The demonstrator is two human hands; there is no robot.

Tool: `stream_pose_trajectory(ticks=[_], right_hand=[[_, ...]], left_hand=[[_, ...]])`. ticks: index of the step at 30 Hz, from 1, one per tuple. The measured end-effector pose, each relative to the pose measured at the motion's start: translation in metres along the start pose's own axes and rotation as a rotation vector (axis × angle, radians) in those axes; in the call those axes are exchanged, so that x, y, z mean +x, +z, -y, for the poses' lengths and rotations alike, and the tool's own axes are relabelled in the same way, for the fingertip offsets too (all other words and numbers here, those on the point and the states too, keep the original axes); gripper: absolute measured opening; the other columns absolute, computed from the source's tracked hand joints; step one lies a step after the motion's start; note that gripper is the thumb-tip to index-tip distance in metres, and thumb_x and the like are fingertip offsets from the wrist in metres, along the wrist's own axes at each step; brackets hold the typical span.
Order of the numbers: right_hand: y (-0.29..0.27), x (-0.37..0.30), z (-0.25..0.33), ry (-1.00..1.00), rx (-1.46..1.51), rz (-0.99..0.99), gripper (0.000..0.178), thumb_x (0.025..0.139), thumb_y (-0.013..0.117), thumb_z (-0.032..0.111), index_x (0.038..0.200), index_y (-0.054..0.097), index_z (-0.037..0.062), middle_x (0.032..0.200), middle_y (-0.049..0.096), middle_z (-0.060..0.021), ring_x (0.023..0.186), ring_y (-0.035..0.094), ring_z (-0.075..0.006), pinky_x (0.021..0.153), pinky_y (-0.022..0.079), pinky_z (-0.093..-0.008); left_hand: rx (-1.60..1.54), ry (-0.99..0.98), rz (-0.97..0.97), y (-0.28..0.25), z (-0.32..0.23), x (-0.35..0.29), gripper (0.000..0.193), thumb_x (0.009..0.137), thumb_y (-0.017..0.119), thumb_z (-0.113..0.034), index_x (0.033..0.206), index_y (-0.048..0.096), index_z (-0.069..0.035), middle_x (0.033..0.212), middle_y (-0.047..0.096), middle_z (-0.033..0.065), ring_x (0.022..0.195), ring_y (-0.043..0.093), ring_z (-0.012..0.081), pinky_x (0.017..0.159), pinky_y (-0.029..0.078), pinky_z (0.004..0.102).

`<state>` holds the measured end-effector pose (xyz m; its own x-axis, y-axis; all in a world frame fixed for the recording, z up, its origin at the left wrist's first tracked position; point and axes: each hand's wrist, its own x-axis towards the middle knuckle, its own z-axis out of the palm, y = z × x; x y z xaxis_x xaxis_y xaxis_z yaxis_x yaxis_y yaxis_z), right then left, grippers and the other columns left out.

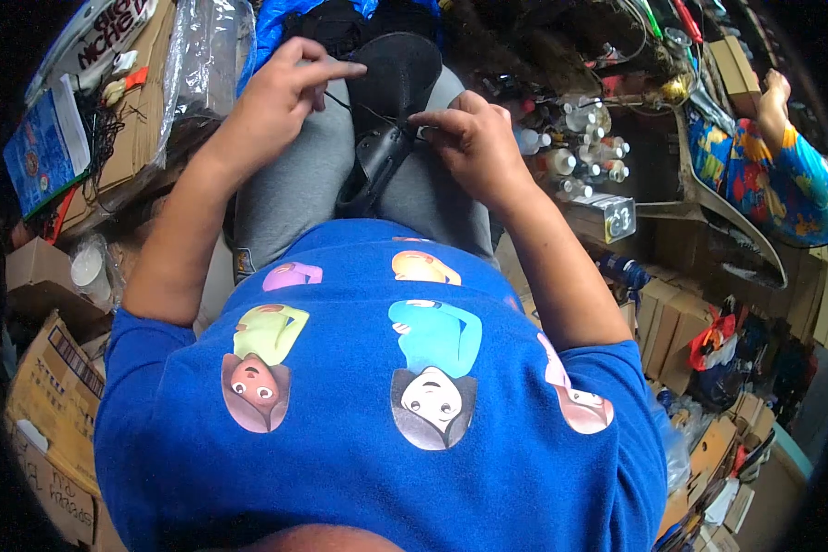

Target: Threading laces through the eyelets of a black shoe upper part while holding it in the lap.

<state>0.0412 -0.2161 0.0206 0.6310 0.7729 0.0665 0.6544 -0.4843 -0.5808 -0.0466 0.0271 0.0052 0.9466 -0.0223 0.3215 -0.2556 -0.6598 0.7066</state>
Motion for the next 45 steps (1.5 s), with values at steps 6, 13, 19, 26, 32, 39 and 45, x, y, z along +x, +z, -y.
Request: stream_pose_trajectory(ticks=[6, 13, 19, 26, 32, 39, 45], right_hand=[[0.018, -0.023, 0.009, -0.095, -0.346, -0.101, 0.033, 0.08, 0.066, 0.01, 0.11, 0.069, 0.0222, 0.075, 0.049, -0.0023, 0.077, 0.053, -0.0183, 0.084, 0.035, -0.035], [0.003, -0.001, -0.022, 0.057, 0.153, 0.103, 0.039, 0.075, 0.06, 0.001, 0.103, 0.073, 0.025, 0.081, 0.059, -0.0038, 0.088, 0.055, -0.0189, 0.08, 0.045, -0.0302], [-0.004, 0.019, -0.034, 0.003, 0.176, 0.228, 0.034, 0.078, 0.06, 0.001, 0.104, 0.072, 0.0197, 0.088, 0.059, -0.0018, 0.094, 0.053, -0.0177, 0.088, 0.042, -0.0301], [-0.006, 0.024, -0.04, -0.001, 0.222, 0.307, 0.03, 0.08, 0.06, 0.001, 0.104, 0.072, 0.0139, 0.089, 0.057, -0.0012, 0.093, 0.052, -0.016, 0.088, 0.04, -0.0277], [-0.007, 0.025, -0.044, 0.0, 0.317, 0.345, 0.029, 0.081, 0.06, 0.001, 0.105, 0.072, 0.0121, 0.089, 0.056, -0.0013, 0.091, 0.051, -0.0143, 0.086, 0.041, -0.0263], [-0.004, 0.027, -0.047, 0.026, 0.386, 0.366, 0.027, 0.081, 0.062, 0.002, 0.104, 0.072, 0.0122, 0.088, 0.055, -0.0005, 0.089, 0.05, -0.013, 0.084, 0.041, -0.0257], [-0.004, 0.022, -0.046, -0.063, 0.362, 0.304, 0.027, 0.08, 0.066, 0.008, 0.104, 0.073, 0.0178, 0.079, 0.056, -0.0025, 0.081, 0.053, -0.0148, 0.077, 0.044, -0.0276]], left_hand=[[0.346, 0.06, -0.044, 0.013, -0.02, -0.028, 0.018, 0.075, 0.068, -0.007, 0.091, 0.072, -0.015, 0.08, 0.058, 0.0022, 0.085, 0.056, 0.0219, 0.077, 0.038, 0.0364], [-0.116, 0.015, -0.074, 0.023, -0.005, -0.014, 0.018, 0.074, 0.071, -0.007, 0.09, 0.073, -0.012, 0.073, 0.054, 0.0028, 0.075, 0.054, 0.02, 0.068, 0.041, 0.0329], [0.119, 0.087, -0.032, 0.029, 0.007, -0.007, 0.021, 0.073, 0.072, -0.004, 0.091, 0.074, -0.015, 0.068, 0.051, 0.0036, 0.07, 0.052, 0.02, 0.063, 0.042, 0.0319], [0.168, 0.107, -0.02, 0.03, 0.008, -0.007, 0.019, 0.074, 0.071, -0.008, 0.089, 0.074, -0.019, 0.069, 0.052, 0.002, 0.073, 0.051, 0.0202, 0.068, 0.04, 0.0347], [0.224, 0.098, 0.012, 0.031, 0.008, -0.006, 0.018, 0.075, 0.07, -0.012, 0.089, 0.075, -0.022, 0.069, 0.053, -0.0001, 0.076, 0.052, 0.0191, 0.071, 0.038, 0.0339], [0.143, 0.102, 0.057, 0.036, 0.011, 0.009, 0.014, 0.075, 0.07, -0.013, 0.086, 0.074, -0.02, 0.07, 0.056, -0.0004, 0.08, 0.054, 0.018, 0.078, 0.037, 0.0339], [0.353, 0.348, 0.119, 0.027, -0.012, 0.018, 0.015, 0.074, 0.069, -0.012, 0.088, 0.072, -0.017, 0.073, 0.056, 0.0008, 0.082, 0.054, 0.02, 0.081, 0.037, 0.0347]])
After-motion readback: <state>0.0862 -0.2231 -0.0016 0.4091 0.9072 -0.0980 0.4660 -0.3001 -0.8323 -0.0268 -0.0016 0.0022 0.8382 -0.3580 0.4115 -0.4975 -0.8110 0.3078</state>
